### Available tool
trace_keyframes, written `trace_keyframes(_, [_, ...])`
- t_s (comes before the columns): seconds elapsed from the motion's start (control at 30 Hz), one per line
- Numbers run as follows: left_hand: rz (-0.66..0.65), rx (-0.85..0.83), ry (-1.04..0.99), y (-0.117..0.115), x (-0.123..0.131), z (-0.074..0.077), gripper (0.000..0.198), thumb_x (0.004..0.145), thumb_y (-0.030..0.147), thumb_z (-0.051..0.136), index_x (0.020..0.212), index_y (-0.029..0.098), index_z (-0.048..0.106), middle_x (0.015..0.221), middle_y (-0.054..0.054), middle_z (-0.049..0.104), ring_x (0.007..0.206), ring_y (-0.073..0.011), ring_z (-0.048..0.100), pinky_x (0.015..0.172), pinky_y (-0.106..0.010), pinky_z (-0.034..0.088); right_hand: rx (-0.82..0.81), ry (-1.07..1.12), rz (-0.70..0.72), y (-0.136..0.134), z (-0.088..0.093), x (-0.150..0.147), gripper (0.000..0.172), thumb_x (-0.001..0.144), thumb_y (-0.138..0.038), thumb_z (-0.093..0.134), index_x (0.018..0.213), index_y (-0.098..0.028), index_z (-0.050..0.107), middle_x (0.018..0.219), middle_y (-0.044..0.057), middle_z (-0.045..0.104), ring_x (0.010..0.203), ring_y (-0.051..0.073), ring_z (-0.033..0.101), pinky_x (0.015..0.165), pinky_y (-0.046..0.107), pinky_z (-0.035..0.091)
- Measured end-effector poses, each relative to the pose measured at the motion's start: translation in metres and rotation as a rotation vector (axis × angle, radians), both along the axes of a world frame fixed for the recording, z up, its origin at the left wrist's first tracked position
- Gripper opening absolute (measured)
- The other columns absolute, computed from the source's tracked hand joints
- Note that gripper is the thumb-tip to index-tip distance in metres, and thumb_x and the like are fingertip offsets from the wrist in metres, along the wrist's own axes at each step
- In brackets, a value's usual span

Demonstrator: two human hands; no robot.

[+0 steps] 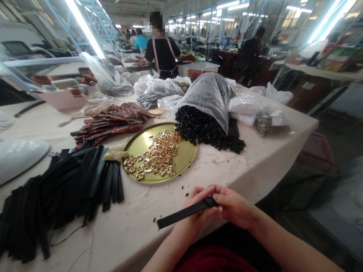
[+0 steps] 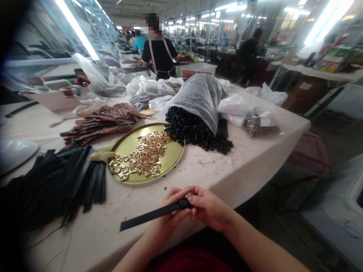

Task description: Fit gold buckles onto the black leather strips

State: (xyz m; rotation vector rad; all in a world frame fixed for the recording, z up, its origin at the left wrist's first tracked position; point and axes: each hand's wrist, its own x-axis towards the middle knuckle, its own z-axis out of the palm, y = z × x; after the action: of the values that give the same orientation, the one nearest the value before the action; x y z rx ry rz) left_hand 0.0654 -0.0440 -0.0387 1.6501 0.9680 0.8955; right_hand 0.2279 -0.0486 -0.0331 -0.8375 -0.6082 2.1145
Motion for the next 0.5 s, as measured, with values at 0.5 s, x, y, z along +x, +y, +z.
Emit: trace_keyframes(0.5, [0.006, 0.025, 0.000, 0.015, -0.003, -0.009, 0.027, 0.081, 0.023, 0.054, 0.107, 0.026, 0.058, 0.109, -0.005, 0.056, 0.105, -0.0193, 0.052, 0.092, -0.035, 0.041, 0.072, -0.079, 0.001, 0.015, -0.009, 0.000, 0.028, 0.075, -0.029, 0.066, 0.098, -0.019, 0.054, 0.079, -0.002, 0.055, 0.049, 0.002, 0.045, 0.047, 0.014, 0.040])
